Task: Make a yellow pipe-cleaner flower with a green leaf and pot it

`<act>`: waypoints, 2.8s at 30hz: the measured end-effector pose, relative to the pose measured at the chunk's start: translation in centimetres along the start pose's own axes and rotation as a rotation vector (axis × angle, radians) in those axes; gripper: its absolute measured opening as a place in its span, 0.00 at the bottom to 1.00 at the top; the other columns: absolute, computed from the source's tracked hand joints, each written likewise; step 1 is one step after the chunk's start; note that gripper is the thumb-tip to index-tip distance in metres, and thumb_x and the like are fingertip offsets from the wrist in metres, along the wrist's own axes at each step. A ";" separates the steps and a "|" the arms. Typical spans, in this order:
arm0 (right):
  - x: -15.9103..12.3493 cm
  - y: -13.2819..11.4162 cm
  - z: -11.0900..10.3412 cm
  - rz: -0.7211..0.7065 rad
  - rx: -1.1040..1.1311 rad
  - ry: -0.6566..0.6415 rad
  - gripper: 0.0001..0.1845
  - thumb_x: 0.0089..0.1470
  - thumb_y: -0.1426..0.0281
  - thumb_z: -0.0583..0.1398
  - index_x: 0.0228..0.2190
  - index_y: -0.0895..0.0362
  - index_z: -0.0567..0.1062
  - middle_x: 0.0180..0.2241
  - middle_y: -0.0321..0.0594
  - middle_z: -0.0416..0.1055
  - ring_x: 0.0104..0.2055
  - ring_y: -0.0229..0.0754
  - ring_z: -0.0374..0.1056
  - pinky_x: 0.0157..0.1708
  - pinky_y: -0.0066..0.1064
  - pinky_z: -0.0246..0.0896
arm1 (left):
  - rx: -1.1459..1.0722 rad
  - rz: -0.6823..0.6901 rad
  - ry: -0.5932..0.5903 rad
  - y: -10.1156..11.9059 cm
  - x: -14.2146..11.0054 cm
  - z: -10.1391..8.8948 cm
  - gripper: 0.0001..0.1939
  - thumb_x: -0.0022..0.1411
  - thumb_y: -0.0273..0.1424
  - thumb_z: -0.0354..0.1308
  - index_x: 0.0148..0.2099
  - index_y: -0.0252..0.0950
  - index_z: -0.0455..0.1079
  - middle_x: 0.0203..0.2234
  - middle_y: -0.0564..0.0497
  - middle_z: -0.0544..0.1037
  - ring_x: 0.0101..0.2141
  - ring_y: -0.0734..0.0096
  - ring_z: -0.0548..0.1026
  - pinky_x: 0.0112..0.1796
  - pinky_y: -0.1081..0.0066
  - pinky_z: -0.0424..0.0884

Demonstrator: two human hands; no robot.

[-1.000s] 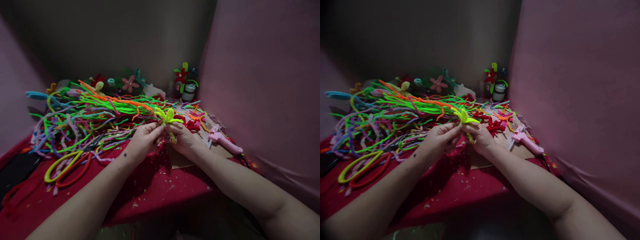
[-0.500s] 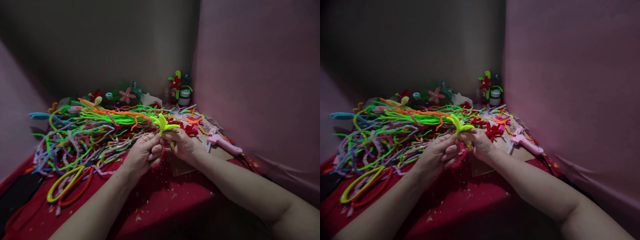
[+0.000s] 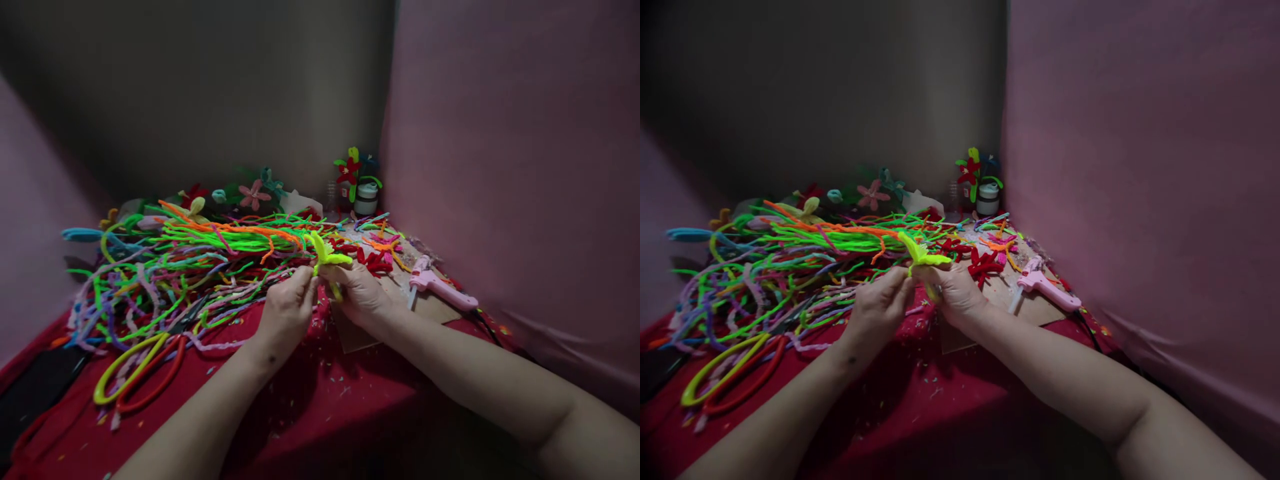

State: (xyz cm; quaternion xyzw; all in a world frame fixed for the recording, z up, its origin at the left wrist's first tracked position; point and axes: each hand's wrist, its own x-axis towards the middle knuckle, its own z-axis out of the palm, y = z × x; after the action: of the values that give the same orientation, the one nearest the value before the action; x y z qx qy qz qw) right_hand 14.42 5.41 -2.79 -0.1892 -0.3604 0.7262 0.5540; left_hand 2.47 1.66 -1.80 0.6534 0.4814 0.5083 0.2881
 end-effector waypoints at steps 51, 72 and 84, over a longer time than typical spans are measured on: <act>-1.9 -1.5 0.7 -0.247 -0.311 -0.337 0.05 0.43 0.69 0.66 0.26 0.55 0.76 0.28 0.34 0.69 0.30 0.34 0.62 0.35 0.28 0.63 | 0.616 0.784 0.207 2.7 0.0 -4.8 0.18 0.52 0.18 0.58 0.44 0.40 0.70 0.35 0.48 0.73 0.36 0.66 0.71 0.38 0.66 0.67; -1.8 -1.6 0.3 -0.543 -0.549 -0.253 0.03 0.50 0.70 0.62 0.25 0.53 0.77 0.31 0.37 0.67 0.35 0.37 0.63 0.37 0.31 0.61 | -0.420 -0.302 -0.219 4.1 0.5 -5.3 0.13 0.53 0.36 0.61 0.24 0.32 0.67 0.16 0.55 0.65 0.18 0.81 0.60 0.21 0.79 0.57; -1.3 -1.7 0.0 -0.597 -0.611 -0.184 0.07 0.51 0.69 0.61 0.23 0.55 0.75 0.29 0.37 0.66 0.36 0.38 0.63 0.38 0.31 0.59 | -0.660 -0.462 -0.231 3.2 0.9 -4.3 0.24 0.45 0.50 0.63 0.28 0.31 0.70 0.16 0.53 0.67 0.15 0.81 0.62 0.16 0.79 0.57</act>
State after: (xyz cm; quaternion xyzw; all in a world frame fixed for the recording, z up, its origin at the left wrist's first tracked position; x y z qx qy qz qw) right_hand 15.97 4.35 -1.71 -0.1665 -0.6456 0.4080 0.6237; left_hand -0.44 0.81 2.67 0.4536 0.3909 0.4806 0.6407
